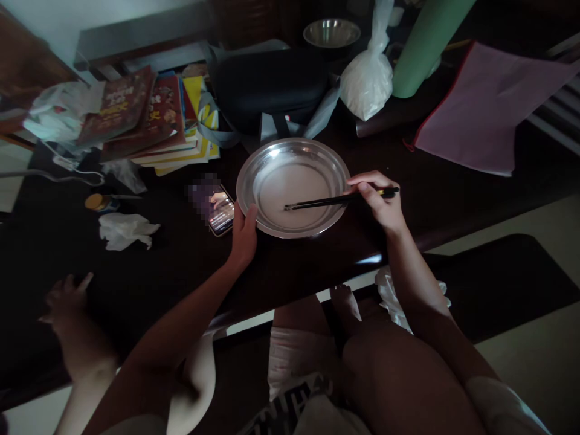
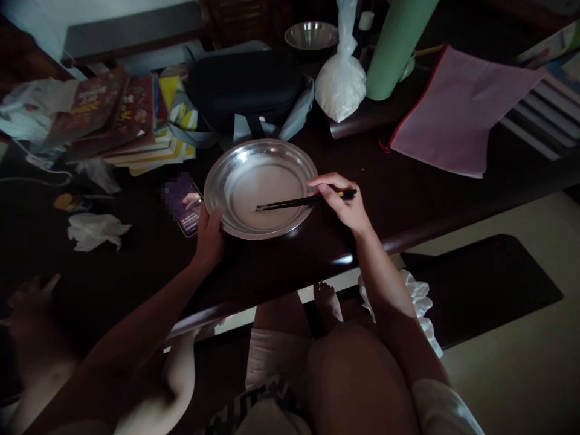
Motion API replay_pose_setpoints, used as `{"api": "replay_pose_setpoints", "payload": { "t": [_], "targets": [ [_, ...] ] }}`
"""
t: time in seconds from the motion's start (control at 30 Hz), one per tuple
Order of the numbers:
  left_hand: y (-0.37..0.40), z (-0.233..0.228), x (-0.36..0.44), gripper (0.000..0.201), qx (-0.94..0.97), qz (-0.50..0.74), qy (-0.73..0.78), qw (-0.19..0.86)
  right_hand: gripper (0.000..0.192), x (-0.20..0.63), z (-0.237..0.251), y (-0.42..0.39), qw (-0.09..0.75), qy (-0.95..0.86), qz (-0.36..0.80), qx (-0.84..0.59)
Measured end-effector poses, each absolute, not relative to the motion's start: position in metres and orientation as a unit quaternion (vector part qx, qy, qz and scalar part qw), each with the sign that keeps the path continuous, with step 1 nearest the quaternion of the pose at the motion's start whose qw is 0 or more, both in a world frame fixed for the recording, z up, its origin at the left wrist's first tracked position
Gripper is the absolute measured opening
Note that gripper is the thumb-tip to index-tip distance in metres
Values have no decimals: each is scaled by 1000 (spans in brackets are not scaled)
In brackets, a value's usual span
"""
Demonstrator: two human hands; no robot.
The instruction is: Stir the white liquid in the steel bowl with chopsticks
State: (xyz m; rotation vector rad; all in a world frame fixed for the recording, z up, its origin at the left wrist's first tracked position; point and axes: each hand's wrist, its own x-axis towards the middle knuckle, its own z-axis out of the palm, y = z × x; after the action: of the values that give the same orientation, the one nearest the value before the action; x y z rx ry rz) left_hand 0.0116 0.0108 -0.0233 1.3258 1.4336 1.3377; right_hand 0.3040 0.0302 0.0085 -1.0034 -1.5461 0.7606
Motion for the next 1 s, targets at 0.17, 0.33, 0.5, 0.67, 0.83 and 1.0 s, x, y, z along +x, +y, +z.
{"api": "replay_pose_setpoints", "payload": {
  "t": [0.17, 0.33, 0.5, 0.67, 0.83, 1.0],
  "targets": [
    [10, -21, 13, 44, 518, 524, 562, 376, 20, 304, 9, 31, 557, -660, 277, -421],
    [11, -24, 12, 45, 521, 523, 563, 372, 22, 304, 8, 31, 554, -646, 307, -427],
    [11, -26, 11, 46, 524, 520, 561, 375, 22, 304, 8, 32, 545, -665, 284, -424],
    [10, -20, 12, 48, 525, 520, 564, 370, 23, 304, 9, 31, 556, -639, 309, -432],
    [11, -19, 13, 51, 518, 524, 562, 376, 19, 304, 9, 31, 538, -677, 290, -410],
    [10, -20, 13, 54, 508, 524, 569, 379, 22, 305, 9, 31, 563, -643, 291, -431]
  ]
}}
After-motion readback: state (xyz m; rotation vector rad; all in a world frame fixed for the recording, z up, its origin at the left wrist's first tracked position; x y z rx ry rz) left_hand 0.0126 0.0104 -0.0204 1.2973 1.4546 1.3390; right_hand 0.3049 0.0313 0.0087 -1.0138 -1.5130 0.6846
